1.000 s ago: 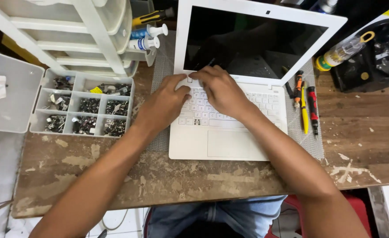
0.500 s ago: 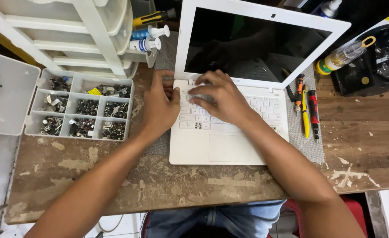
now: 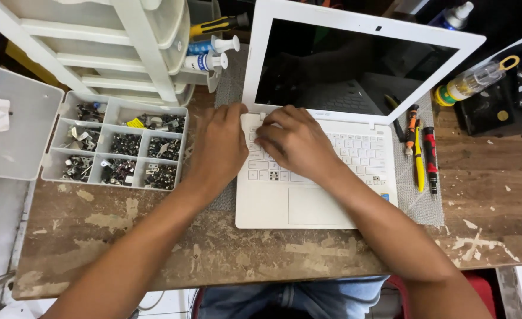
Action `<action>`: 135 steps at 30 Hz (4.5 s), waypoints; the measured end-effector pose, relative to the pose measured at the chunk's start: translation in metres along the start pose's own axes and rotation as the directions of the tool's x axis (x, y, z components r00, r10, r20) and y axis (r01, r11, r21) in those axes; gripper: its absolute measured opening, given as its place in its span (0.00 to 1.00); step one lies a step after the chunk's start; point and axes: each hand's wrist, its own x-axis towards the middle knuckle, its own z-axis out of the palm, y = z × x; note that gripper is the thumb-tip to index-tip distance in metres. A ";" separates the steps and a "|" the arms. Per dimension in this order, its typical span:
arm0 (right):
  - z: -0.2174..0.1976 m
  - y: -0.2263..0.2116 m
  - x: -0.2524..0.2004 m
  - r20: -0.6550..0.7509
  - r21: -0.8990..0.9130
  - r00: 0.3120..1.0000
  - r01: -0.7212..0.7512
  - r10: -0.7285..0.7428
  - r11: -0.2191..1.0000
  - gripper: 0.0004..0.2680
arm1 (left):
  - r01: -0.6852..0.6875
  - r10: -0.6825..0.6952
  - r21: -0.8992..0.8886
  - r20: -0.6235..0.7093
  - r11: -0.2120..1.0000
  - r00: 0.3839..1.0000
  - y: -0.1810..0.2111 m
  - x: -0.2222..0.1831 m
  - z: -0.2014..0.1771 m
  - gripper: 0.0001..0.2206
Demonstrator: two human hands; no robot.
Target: The person uses a screwdriver to remove screws from the bottom cover of a white laptop, closes the cover, and flips the laptop open. They then work on the keyboard, prying at and reattaching individual keycaps with a small tool while picking replacement parts from a compartment box.
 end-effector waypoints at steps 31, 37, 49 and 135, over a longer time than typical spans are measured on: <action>-0.003 -0.001 -0.002 0.033 -0.189 0.993 0.115 -0.111 0.975 0.05 | -0.198 0.215 -0.110 0.171 0.974 0.962 -0.014 0.008 -0.010 0.04; -0.014 0.001 0.005 0.038 0.043 0.995 -0.095 0.093 0.995 0.05 | -0.180 0.206 -0.162 0.161 0.970 0.965 -0.015 0.012 -0.014 0.04; -0.006 -0.010 -0.001 0.025 -0.033 0.991 -0.129 0.130 0.991 0.03 | -0.132 0.163 -0.169 0.184 0.977 0.969 -0.014 0.011 -0.013 0.04; -0.095 0.147 -0.171 0.082 -0.032 0.692 -0.717 0.717 0.696 0.06 | 0.187 0.112 -0.806 0.298 0.561 0.948 0.178 0.062 0.134 0.09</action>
